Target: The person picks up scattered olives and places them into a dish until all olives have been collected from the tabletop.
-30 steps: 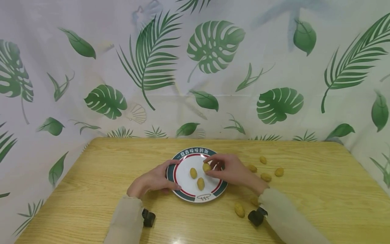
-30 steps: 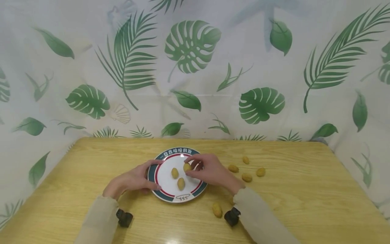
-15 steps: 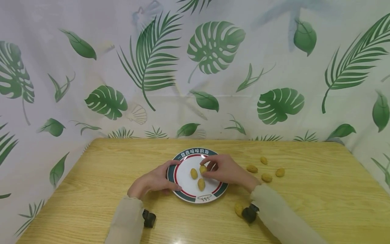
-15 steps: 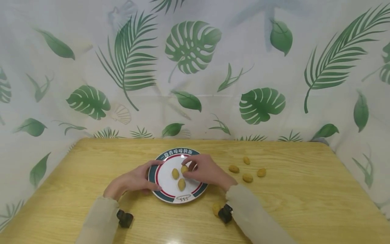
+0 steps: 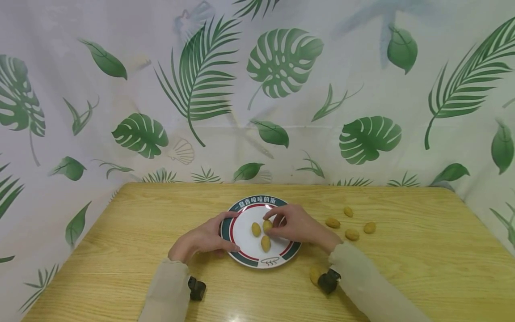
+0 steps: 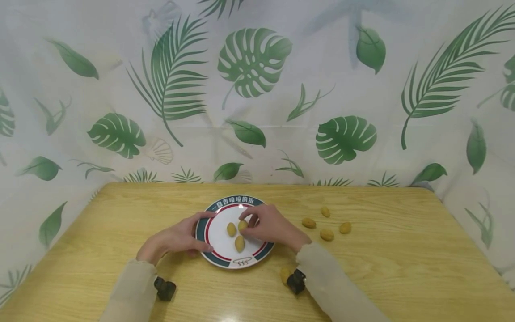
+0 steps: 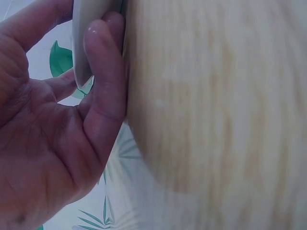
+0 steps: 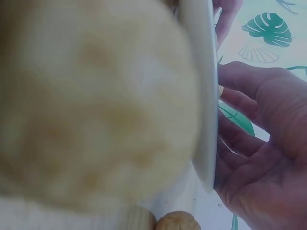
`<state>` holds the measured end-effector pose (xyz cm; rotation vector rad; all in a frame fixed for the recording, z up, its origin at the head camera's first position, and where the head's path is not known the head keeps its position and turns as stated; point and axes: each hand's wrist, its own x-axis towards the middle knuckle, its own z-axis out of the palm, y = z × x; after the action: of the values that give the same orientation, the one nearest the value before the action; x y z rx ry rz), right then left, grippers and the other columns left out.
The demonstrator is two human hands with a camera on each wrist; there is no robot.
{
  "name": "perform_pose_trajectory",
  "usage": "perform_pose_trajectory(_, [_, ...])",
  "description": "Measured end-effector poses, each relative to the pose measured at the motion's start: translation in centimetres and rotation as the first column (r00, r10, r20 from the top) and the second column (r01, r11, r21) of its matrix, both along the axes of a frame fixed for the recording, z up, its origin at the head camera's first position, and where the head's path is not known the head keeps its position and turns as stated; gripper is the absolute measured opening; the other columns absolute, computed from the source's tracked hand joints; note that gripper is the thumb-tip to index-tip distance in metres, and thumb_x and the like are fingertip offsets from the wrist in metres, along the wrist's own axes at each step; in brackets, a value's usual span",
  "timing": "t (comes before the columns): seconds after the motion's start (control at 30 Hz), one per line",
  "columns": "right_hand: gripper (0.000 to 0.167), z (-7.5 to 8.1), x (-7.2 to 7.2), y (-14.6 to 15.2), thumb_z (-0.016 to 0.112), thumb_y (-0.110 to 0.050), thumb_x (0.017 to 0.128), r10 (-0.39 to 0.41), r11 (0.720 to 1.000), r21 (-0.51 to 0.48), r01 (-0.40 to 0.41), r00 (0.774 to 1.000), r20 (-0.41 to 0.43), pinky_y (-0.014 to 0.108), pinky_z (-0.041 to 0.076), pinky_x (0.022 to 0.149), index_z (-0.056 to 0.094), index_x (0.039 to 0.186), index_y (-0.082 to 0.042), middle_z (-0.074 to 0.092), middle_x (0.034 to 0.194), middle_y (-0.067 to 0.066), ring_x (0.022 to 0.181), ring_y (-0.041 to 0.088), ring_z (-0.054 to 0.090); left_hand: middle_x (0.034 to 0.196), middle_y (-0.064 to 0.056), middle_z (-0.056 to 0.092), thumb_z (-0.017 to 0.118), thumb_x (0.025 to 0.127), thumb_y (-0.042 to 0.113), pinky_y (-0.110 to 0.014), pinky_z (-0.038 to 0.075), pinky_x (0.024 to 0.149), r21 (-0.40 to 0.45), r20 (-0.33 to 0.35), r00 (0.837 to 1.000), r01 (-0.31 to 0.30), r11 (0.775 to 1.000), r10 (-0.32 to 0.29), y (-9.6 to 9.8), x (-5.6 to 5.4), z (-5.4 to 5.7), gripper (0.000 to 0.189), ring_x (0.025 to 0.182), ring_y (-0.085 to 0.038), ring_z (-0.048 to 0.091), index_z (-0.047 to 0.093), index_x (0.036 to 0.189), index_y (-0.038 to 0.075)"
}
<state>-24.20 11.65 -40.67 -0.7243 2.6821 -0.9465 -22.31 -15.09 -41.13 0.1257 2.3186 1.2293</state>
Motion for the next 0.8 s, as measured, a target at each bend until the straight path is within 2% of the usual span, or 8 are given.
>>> perform_pose_trajectory(0.27, [0.03,0.0,0.3,0.8,0.079,-0.025,0.09,0.001,0.999,-0.042,0.0,1.0,0.014,0.025,0.053,0.072,0.073,0.118,-0.016,0.072,0.098,-0.001,0.084,0.013,0.062,0.138,-0.013,0.051,0.089,0.078,0.015,-0.03,0.054,0.072,-0.001,-0.003,1.0,-0.001,1.0,0.001,0.0,0.0,-0.1,0.09,0.104,-0.024,0.058,0.041,0.154,0.024])
perform_pose_trajectory(0.6, [0.028,0.9,1.4,2.1,0.076,-0.022,0.092,-0.032,0.997,-0.069,0.029,0.999,-0.043,0.024,0.052,0.075,0.074,0.118,-0.012,0.071,0.098,-0.001,0.085,0.012,0.061,0.138,-0.014,0.051,0.088,0.078,0.014,-0.03,0.055,0.072,-0.001,-0.005,1.0,0.003,1.0,-0.003,0.1,-0.1,-0.1,0.091,0.104,-0.024,0.058,0.04,0.154,0.023])
perform_pose_trajectory(0.8, [0.028,1.1,1.9,2.9,0.075,-0.022,0.093,-0.019,0.997,-0.082,0.012,0.997,-0.078,0.025,0.053,0.077,0.073,0.119,-0.012,0.072,0.098,-0.003,0.086,0.011,0.062,0.138,-0.014,0.051,0.089,0.078,0.014,-0.03,0.055,0.072,0.005,-0.003,1.0,-0.002,1.0,0.002,0.0,0.0,-0.2,0.09,0.104,-0.024,0.059,0.041,0.154,0.022])
